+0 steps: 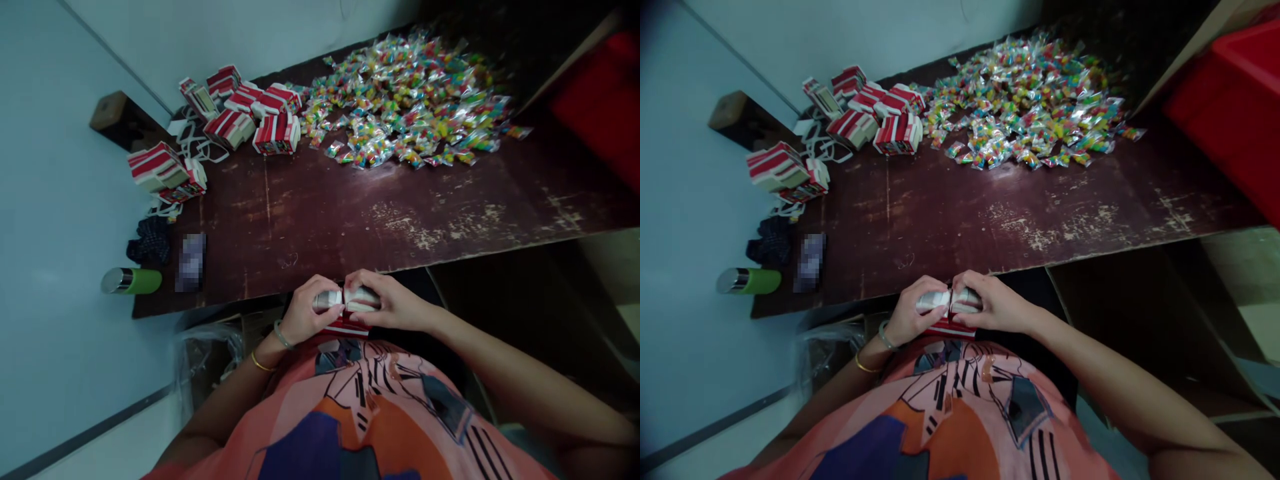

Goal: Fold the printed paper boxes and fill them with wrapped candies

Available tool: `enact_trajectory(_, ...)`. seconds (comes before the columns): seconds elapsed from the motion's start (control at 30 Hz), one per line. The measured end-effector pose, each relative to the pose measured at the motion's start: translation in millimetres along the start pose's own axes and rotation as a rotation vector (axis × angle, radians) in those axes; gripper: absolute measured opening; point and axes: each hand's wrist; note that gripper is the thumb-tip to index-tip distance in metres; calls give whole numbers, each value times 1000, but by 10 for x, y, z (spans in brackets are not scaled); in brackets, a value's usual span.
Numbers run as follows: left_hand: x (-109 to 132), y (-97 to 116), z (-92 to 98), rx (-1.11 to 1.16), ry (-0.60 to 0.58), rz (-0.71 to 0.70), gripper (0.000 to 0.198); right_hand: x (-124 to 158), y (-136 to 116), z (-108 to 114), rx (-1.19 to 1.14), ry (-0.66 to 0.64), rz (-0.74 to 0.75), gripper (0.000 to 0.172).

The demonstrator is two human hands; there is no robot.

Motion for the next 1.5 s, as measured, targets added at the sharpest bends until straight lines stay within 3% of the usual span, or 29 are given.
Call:
enact_trajectory(0.17, 111, 0, -33, 31, -5, -72, 27, 187, -1, -102, -11, 53, 21, 33)
enact_trajectory(0.3, 5, 27, -78, 53, 7, 1, 30, 181, 29, -138, -14, 166, 3, 31)
enact_trajectory(0.43, -123, -40, -84, 219, 135, 73, 84, 21, 40, -68, -32, 222, 1, 29)
enact_trajectory(0.5, -129, -93, -78, 371, 169, 126, 96, -62, 30, 6, -46, 233, -14, 29)
enact_trajectory(0.63, -3, -177, -87, 703, 58, 383, 73, -161, 52, 109, -102, 179, -90, 29)
enact_trajectory(0.7, 113, -219, -107, 784, 59, 514, 65, -156, 95, 86, -143, 144, -137, 31)
enact_trajectory(0.8, 301, -300, -143, 847, 171, 620, 56, -60, 162, -42, -307, 142, -222, 43)
enact_trajectory(0.9, 430, -371, -171, 957, 300, 639, 51, 102, 167, -221, -521, 90, -263, 66)
enact_trajectory(1.0, 455, -394, -184, 1101, 352, 670, 49, 239, 99, -352, -523, 153, -223, 85)
enact_trajectory(1.1, 430, -396, -174, 1294, 343, 746, 47, 297, 8, -372, -356, 220, -133, 79)
enact_trajectory(1.27, 480, -437, -139, 1476, 253, 786, 42, 290, -90, -297, -60, 145, -24, 75)
enact_trajectory(1.5, 617, -410, -232, 1541, 226, 840, 52, 288, -92, -430, -20, 183, -42, 58)
Point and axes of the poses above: each hand's wrist, its own x-axis away from the middle knuckle, its own z-axis out of the back of the hand, y = z × x, and after that the axes turned 7 degrees about x, right-handed
